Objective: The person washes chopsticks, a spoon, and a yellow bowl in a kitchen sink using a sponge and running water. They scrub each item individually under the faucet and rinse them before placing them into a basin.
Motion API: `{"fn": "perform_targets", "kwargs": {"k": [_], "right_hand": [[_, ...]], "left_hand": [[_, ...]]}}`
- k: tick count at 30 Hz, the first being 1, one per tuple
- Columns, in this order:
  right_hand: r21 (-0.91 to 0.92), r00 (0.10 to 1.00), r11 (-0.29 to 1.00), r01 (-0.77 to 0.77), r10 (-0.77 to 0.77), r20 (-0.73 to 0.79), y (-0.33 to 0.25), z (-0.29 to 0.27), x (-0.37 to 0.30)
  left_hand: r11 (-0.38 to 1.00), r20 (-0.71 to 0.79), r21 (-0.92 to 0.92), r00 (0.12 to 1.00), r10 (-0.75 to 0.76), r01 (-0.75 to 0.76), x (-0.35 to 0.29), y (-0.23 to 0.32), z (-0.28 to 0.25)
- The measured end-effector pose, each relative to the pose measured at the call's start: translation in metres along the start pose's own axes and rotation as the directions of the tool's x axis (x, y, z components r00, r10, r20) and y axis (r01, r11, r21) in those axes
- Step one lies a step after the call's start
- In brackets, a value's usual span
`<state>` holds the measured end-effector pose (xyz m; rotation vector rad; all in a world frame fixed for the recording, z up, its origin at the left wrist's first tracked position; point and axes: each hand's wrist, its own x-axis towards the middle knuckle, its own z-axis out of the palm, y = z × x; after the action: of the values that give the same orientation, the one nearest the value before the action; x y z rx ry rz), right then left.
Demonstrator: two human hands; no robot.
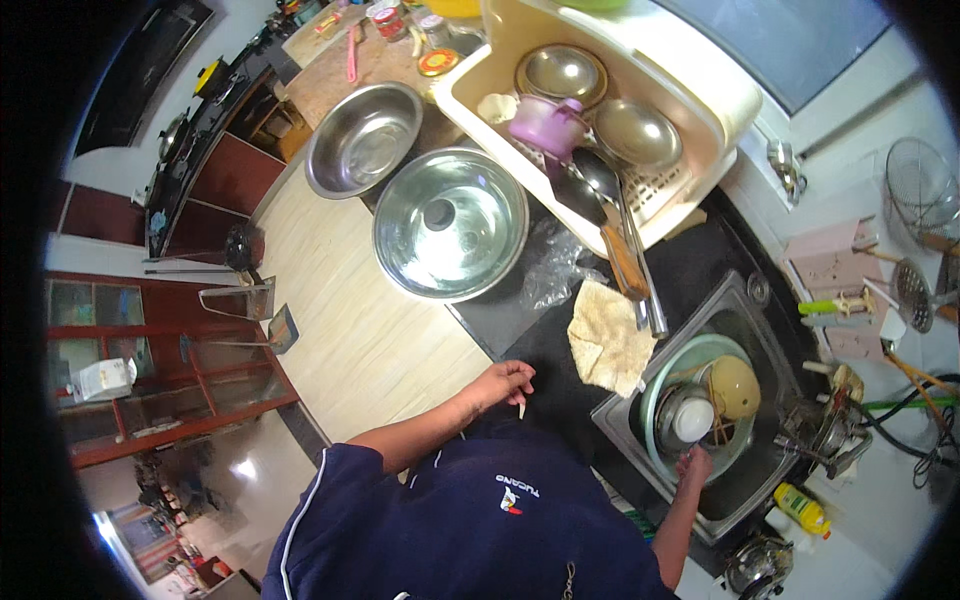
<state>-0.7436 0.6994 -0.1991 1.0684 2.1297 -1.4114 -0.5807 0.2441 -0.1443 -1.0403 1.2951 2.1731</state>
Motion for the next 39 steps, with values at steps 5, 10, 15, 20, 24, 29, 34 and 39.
{"fn": "perform_targets", "kwargs": {"k": [5, 10, 15, 20, 24, 29, 34, 39], "right_hand": [[0.166, 0.987, 0.975, 0.148, -0.157, 0.045, 0.002, 0.031, -0.036], [0.128, 0.941, 0.961, 0.245, -0.268, 0.207, -0.021, 0.096, -0.106], [0.259, 0.820, 0.931, 0.257, -0.352, 0.451, -0.069, 0.155, -0.196], [0.181, 0.637, 0.861, 0.476, -0.479, 0.604, -0.077, 0.194, -0.250], [0.184, 0.586, 0.789, 0.586, -0.569, 0.577, -0.070, 0.199, -0.260], [0.244, 0.693, 0.788, 0.565, -0.614, 0.379, -0.067, 0.181, -0.248], [0.151, 0.727, 0.791, 0.593, -0.607, 0.320, -0.074, 0.146, -0.236], [0.233, 0.751, 0.796, 0.558, -0.604, 0.267, -0.066, 0.085, -0.190]], "left_hand": [[0.999, 0.013, 0.005, 0.999, 0.042, -0.042, 0.000, 0.019, -0.003], [0.988, 0.006, -0.079, 0.991, 0.135, -0.134, -0.003, 0.020, -0.017], [0.981, 0.006, 0.087, 0.984, 0.176, -0.176, -0.023, 0.047, -0.022], [0.956, 0.046, 0.135, 0.965, 0.258, -0.262, -0.036, 0.050, -0.039], [0.943, 0.072, 0.108, 0.948, 0.308, -0.315, -0.046, 0.054, -0.042], [0.956, 0.062, 0.107, 0.961, 0.269, -0.274, -0.050, 0.062, -0.020], [0.962, 0.073, 0.135, 0.971, 0.228, -0.236, -0.031, 0.055, 0.033], [0.980, 0.155, 0.069, 0.972, 0.174, -0.186, -0.009, 0.044, 0.102]]}}
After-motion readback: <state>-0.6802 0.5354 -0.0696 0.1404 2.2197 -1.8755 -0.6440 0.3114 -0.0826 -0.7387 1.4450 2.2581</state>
